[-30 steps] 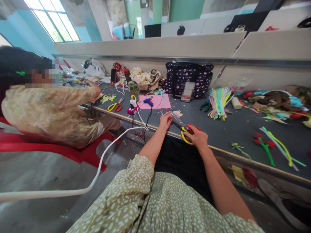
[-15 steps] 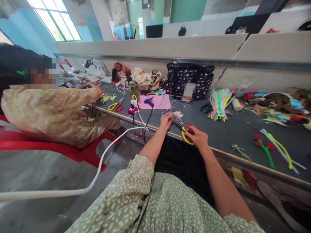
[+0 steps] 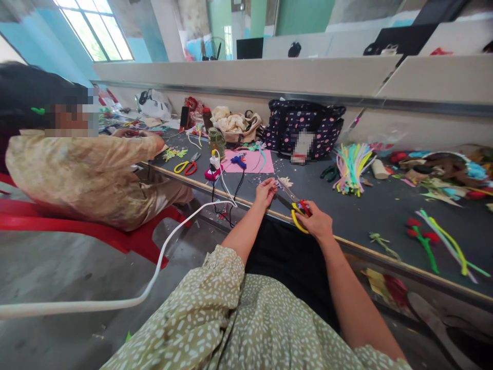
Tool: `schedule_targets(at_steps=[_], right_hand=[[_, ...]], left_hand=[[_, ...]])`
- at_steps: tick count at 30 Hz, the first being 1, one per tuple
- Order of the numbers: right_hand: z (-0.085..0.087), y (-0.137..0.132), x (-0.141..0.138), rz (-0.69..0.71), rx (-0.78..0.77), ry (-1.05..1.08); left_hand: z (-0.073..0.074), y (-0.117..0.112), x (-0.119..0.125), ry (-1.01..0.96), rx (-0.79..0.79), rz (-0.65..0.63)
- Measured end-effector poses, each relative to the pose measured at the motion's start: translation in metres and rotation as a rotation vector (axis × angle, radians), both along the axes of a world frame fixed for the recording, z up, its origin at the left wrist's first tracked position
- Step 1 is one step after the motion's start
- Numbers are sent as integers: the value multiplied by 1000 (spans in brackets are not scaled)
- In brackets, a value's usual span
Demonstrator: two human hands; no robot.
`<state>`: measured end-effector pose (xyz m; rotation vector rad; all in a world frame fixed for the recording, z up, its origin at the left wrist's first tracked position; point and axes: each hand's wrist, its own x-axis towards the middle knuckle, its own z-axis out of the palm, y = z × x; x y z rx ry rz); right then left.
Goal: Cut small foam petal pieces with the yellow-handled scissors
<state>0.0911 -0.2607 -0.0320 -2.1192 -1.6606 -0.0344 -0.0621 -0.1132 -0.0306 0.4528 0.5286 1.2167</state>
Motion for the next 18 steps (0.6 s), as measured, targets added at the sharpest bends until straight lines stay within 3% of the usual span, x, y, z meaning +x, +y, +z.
schedule_targets(at_steps=[18], right_hand=[[3, 0, -8, -7, -64, -96]], left_hand=[[-2, 1, 2, 23, 26, 7]])
